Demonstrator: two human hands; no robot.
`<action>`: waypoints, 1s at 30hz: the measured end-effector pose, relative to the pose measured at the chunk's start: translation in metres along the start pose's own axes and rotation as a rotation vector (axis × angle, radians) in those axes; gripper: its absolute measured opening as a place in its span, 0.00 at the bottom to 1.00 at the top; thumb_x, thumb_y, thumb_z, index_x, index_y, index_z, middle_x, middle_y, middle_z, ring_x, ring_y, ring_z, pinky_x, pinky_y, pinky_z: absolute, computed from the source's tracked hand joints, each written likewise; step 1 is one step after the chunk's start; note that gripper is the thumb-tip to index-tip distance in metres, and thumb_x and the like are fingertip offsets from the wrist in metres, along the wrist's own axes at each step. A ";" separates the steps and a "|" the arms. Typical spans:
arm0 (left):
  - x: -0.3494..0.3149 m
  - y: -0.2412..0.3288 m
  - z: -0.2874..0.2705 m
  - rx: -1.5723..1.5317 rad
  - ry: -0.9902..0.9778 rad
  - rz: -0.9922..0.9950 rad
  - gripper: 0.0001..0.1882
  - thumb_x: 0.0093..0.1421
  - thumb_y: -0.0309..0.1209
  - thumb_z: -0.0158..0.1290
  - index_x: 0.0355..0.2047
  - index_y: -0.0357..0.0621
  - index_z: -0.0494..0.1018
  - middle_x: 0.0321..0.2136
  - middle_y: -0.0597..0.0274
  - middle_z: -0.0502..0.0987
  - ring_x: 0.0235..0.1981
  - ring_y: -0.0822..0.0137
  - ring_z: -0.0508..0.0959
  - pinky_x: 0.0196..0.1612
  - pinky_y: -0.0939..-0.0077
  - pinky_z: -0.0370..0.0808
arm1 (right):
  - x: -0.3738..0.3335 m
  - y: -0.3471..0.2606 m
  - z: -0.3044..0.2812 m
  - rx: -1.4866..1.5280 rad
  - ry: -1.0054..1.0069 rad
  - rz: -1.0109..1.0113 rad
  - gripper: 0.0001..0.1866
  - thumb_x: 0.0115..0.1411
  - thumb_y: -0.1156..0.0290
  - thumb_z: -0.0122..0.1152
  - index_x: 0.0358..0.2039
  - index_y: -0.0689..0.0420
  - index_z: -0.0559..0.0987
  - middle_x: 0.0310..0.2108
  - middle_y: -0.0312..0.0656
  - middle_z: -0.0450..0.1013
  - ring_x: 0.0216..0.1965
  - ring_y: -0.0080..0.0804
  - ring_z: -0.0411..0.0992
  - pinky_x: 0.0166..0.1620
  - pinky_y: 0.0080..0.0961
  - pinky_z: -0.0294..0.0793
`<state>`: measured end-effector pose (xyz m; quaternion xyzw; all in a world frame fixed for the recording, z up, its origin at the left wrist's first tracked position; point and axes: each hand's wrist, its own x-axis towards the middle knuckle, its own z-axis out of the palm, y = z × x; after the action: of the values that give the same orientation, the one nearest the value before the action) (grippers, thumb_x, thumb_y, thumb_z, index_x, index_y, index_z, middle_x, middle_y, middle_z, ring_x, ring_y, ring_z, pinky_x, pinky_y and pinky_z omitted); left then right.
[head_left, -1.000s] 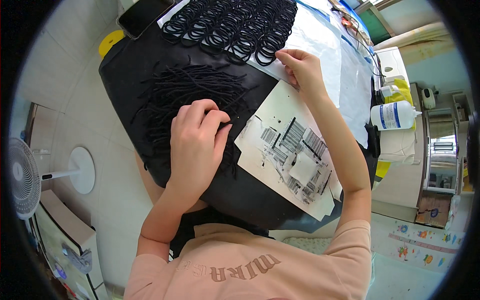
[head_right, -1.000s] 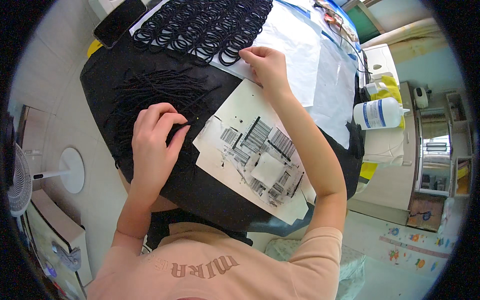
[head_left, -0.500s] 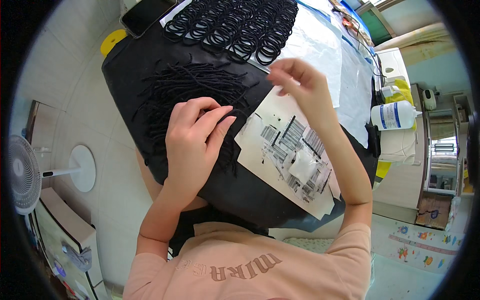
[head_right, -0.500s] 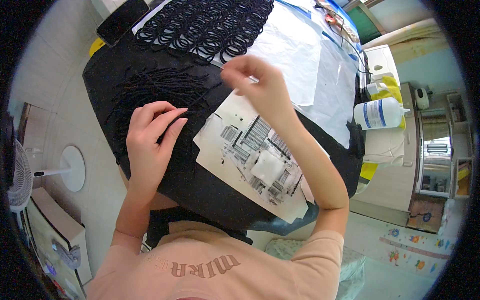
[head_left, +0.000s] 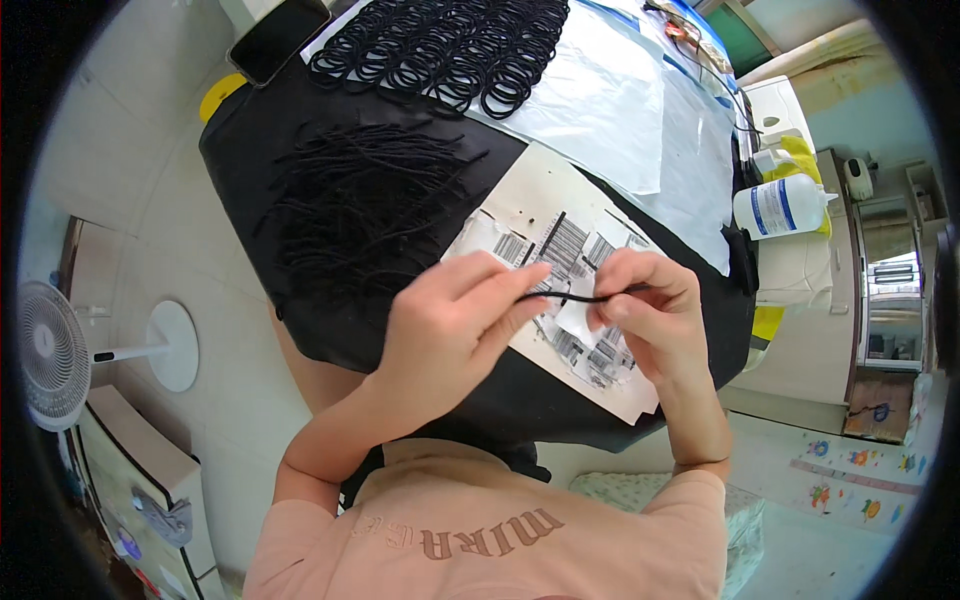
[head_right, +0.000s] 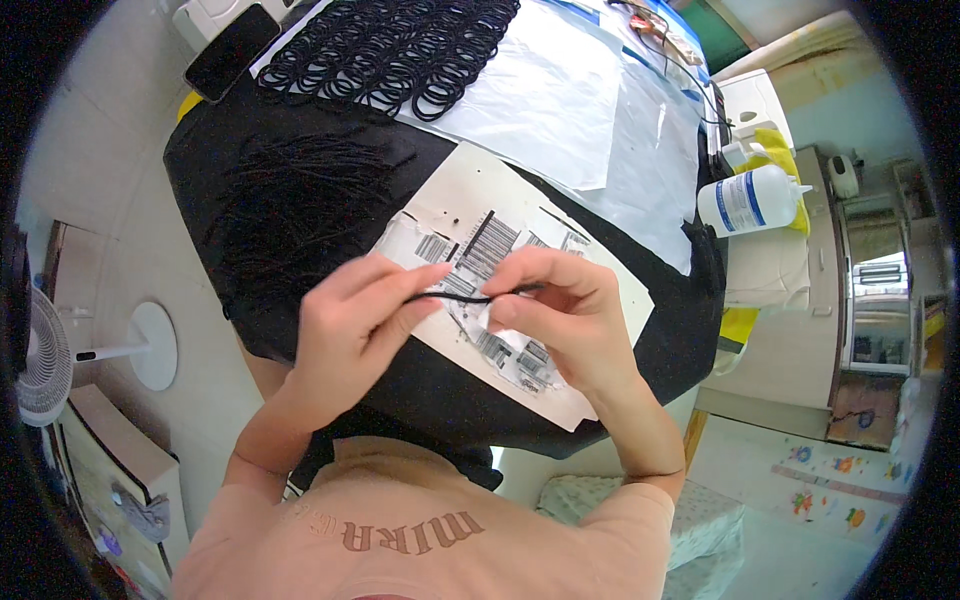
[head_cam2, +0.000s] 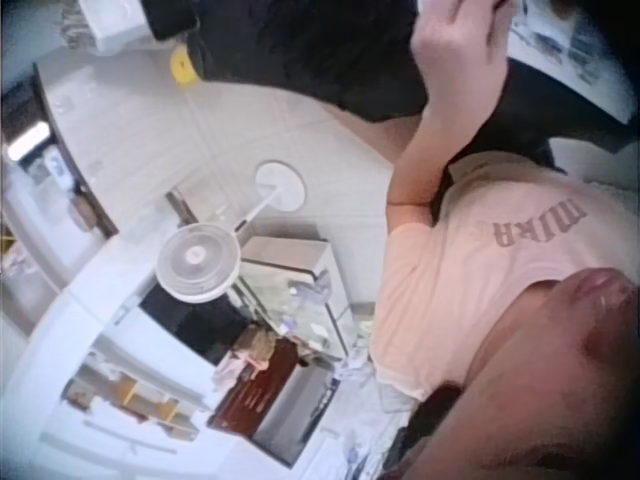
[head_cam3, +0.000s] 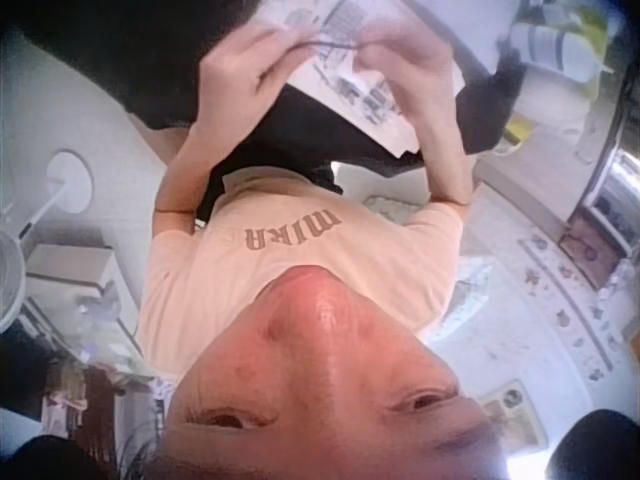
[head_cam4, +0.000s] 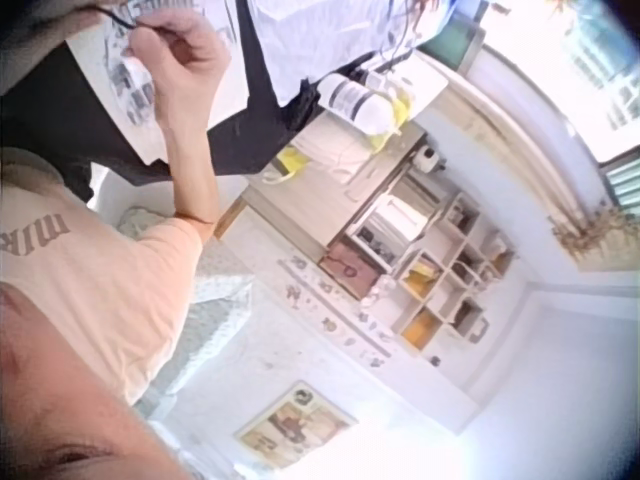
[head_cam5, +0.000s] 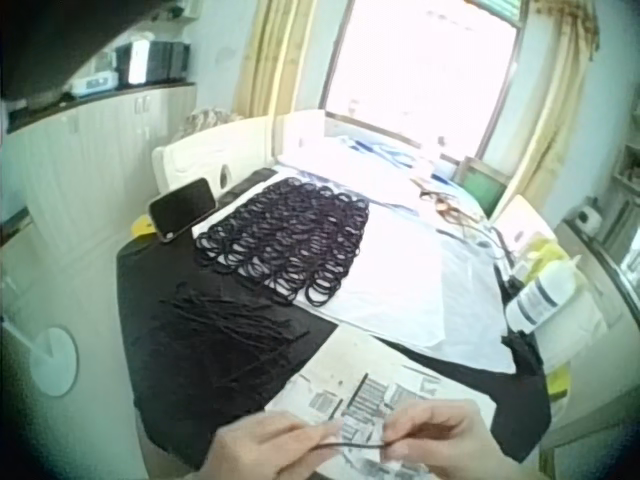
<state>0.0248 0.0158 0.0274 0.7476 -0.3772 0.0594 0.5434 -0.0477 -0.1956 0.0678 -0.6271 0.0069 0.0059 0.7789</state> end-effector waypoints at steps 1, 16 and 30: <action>-0.003 0.005 0.006 -0.055 -0.041 -0.030 0.17 0.55 0.22 0.61 0.47 0.41 0.79 0.25 0.59 0.74 0.24 0.67 0.74 0.28 0.75 0.71 | -0.005 0.003 -0.008 0.096 -0.013 -0.004 0.07 0.59 0.82 0.62 0.39 0.67 0.80 0.37 0.43 0.74 0.37 0.27 0.75 0.40 0.22 0.78; -0.017 0.013 0.012 -1.192 -0.502 -0.447 0.03 0.60 0.16 0.55 0.34 0.32 0.77 0.36 0.46 0.83 0.32 0.65 0.84 0.29 0.81 0.78 | -0.039 0.011 -0.042 0.079 0.247 0.190 0.06 0.56 0.81 0.65 0.35 0.63 0.79 0.27 0.45 0.78 0.23 0.24 0.76 0.27 0.16 0.78; -0.028 0.001 0.041 -0.316 -0.111 -0.241 0.10 0.56 0.18 0.61 0.39 0.38 0.82 0.31 0.60 0.83 0.30 0.74 0.81 0.36 0.82 0.78 | -0.042 0.016 -0.028 -0.257 0.261 0.349 0.08 0.57 0.82 0.65 0.38 0.67 0.81 0.32 0.40 0.79 0.30 0.21 0.77 0.35 0.18 0.80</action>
<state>-0.0095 -0.0055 -0.0025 0.6951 -0.3188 -0.1072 0.6354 -0.0901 -0.2193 0.0467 -0.7056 0.2148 0.0601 0.6726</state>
